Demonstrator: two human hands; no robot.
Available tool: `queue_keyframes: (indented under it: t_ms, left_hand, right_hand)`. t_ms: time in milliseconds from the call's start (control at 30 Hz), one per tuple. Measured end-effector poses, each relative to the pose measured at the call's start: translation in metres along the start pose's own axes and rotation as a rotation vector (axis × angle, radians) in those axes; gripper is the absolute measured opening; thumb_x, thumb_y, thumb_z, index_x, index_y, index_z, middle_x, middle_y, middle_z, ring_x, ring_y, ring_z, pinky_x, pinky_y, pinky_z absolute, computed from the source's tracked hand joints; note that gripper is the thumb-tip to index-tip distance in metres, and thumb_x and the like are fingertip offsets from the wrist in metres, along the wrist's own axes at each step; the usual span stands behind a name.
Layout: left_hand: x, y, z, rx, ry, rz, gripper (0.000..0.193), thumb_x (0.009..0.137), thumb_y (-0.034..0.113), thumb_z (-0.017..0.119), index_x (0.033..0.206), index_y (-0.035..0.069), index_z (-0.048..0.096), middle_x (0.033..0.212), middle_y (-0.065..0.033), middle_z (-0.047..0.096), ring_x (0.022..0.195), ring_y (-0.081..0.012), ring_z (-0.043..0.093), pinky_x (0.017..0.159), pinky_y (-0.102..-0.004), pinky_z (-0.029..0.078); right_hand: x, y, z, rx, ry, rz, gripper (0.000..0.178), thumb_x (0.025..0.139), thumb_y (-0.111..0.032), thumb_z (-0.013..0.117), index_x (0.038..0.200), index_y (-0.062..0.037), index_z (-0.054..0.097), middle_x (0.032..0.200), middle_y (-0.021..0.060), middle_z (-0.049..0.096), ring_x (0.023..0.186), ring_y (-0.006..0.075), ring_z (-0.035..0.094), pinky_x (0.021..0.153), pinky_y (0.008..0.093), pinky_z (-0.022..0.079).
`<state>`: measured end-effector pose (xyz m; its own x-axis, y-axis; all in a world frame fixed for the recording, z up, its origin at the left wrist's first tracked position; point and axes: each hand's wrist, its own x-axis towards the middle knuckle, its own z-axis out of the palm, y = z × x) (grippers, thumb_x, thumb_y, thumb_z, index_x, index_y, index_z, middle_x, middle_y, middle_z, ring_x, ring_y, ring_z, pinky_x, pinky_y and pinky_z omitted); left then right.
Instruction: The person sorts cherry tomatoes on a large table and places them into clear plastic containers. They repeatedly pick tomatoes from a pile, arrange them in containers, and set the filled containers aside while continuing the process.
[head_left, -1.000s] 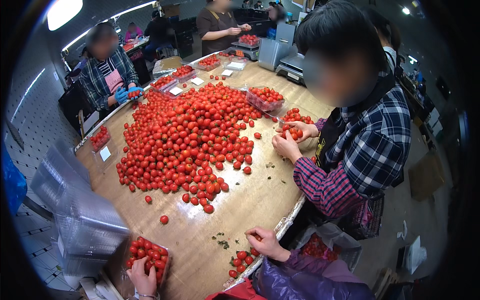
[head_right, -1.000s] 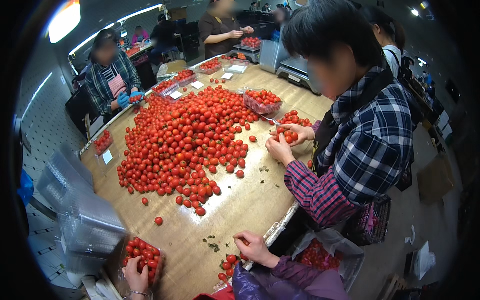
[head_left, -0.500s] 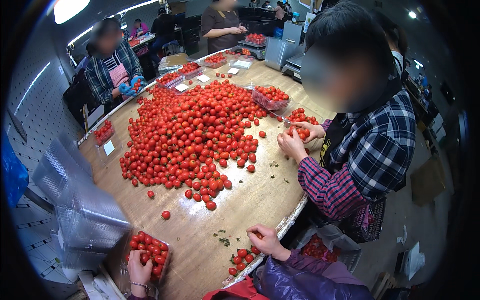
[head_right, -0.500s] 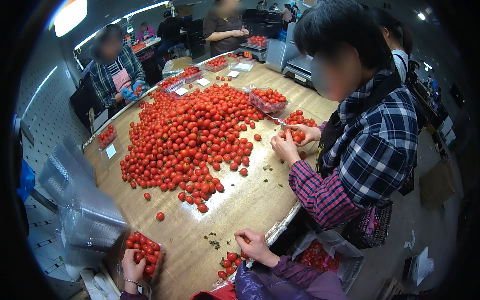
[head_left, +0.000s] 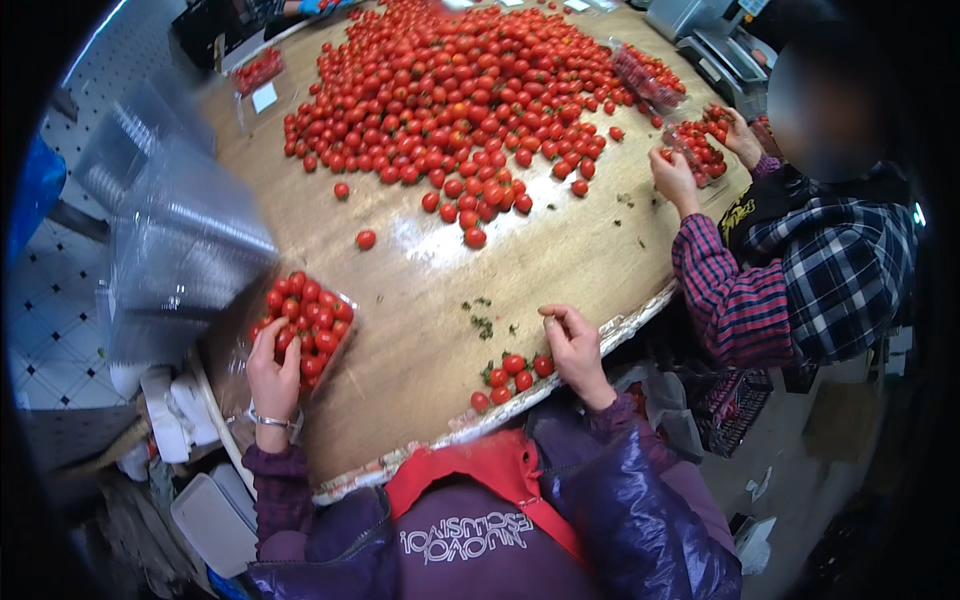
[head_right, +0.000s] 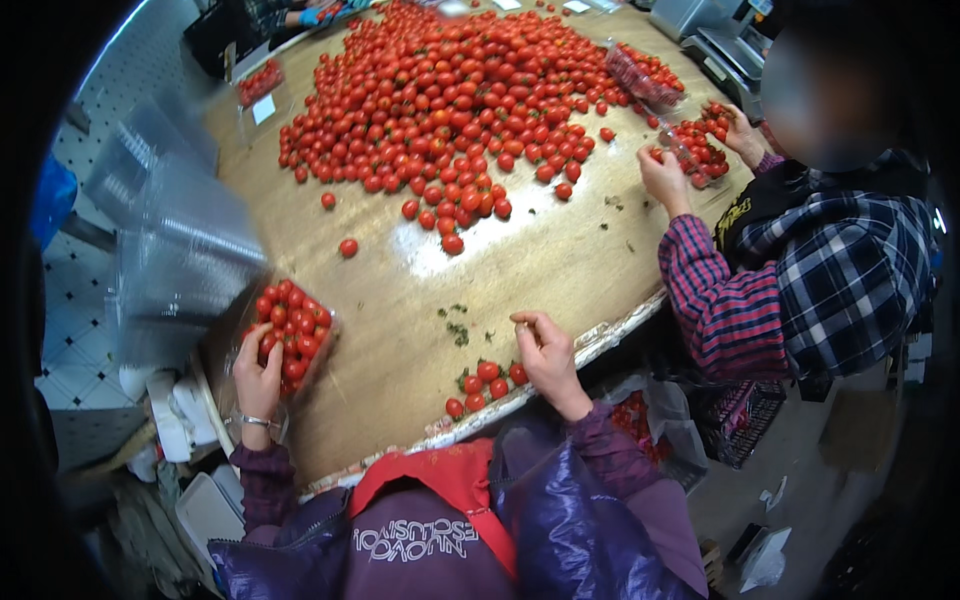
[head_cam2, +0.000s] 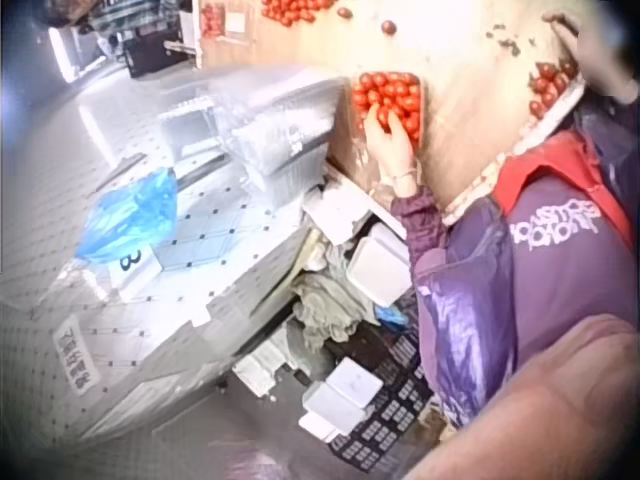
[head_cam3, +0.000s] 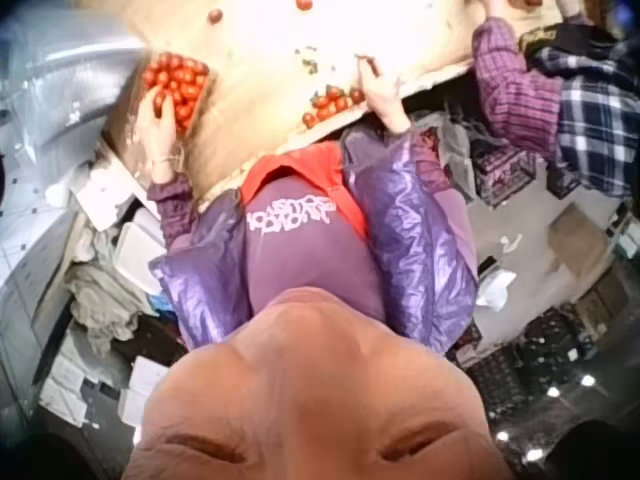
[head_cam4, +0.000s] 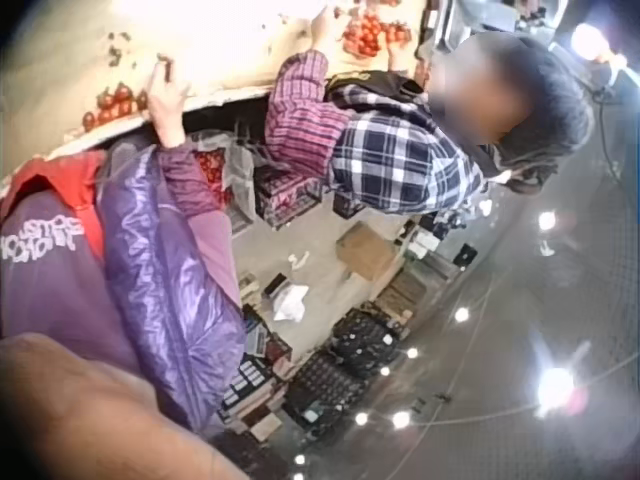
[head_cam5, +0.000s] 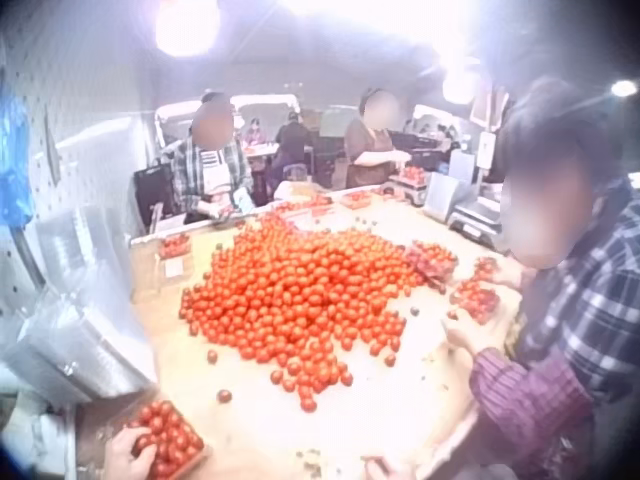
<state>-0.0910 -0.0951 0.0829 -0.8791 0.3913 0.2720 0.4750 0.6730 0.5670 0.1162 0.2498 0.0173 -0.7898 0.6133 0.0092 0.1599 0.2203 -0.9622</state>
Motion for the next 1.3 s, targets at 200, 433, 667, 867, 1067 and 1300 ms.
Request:
queue_keyframes:
  t_ms: [200, 433, 667, 867, 1067, 1300]
  left_hand:
    - [-0.014, 0.015, 0.006, 0.147, 0.132, -0.011, 0.041, 0.078, 0.004, 0.066, 0.118, 0.005, 0.058, 0.119, -0.0177, 0.052, 0.104, -0.0281, 0.056, 0.089, -0.0343, 0.046]
    - [-0.058, 0.097, 0.066, -0.301, -0.661, 0.105, 0.045, 0.075, 0.012, 0.071, 0.118, 0.007, 0.058, 0.105, -0.0117, 0.058, 0.084, -0.0229, 0.062, 0.068, -0.0364, 0.051]
    - [-0.078, 0.124, 0.135, -0.209, -0.718, 0.294, 0.046, 0.079, 0.013, 0.061, 0.122, 0.01, 0.047, 0.104, -0.0189, 0.051, 0.079, -0.0426, 0.061, 0.07, -0.0506, 0.051]
    - [-0.079, 0.13, 0.141, -0.158, -0.661, 0.238, 0.043, 0.075, 0.01, 0.066, 0.115, 0.007, 0.05, 0.106, -0.015, 0.05, 0.081, -0.0338, 0.063, 0.069, -0.0439, 0.053]
    - [-0.082, 0.122, 0.15, -0.228, -0.614, 0.254, 0.035, 0.075, 0.009, 0.067, 0.106, 0.006, 0.051, 0.102, -0.0147, 0.048, 0.079, -0.033, 0.062, 0.068, -0.0428, 0.052]
    - [-0.077, 0.123, 0.137, -0.264, -0.616, 0.272, 0.029, 0.075, 0.008, 0.066, 0.101, 0.005, 0.054, 0.098, -0.0142, 0.051, 0.077, -0.0346, 0.06, 0.067, -0.041, 0.051]
  right_hand:
    - [0.011, -0.001, -0.008, -0.164, -0.322, 0.09, 0.022, 0.086, -0.014, 0.065, 0.104, -0.0001, 0.066, 0.071, -0.0012, 0.058, 0.065, 0.0058, 0.052, 0.059, 0.0229, 0.045]
    - [0.007, -0.023, -0.036, -0.547, -0.607, -0.128, 0.034, 0.08, -0.017, 0.069, 0.111, -0.0055, 0.064, 0.09, 0.0131, 0.061, 0.075, 0.025, 0.063, 0.07, 0.0346, 0.051]
    - [-0.01, -0.019, -0.019, -0.713, -0.685, -0.173, 0.045, 0.075, -0.021, 0.066, 0.115, -0.0034, 0.058, 0.081, 0.0213, 0.065, 0.081, 0.0388, 0.064, 0.074, 0.0454, 0.051]
    - [-0.01, -0.035, -0.011, -0.475, -0.707, 0.034, 0.045, 0.074, -0.026, 0.068, 0.111, -0.003, 0.057, 0.074, 0.0195, 0.065, 0.074, 0.0368, 0.066, 0.07, 0.0428, 0.052]
    - [-0.014, -0.029, 0.0, -0.618, -0.713, -0.16, 0.035, 0.074, -0.024, 0.072, 0.099, -0.0022, 0.064, 0.076, 0.0161, 0.065, 0.072, 0.0318, 0.065, 0.067, 0.0391, 0.051]
    - [0.005, -0.033, -0.025, 0.234, -0.8, 0.475, 0.034, 0.081, -0.013, 0.07, 0.112, -0.0014, 0.063, 0.086, 0.0045, 0.067, 0.072, 0.0119, 0.062, 0.061, 0.0239, 0.049]
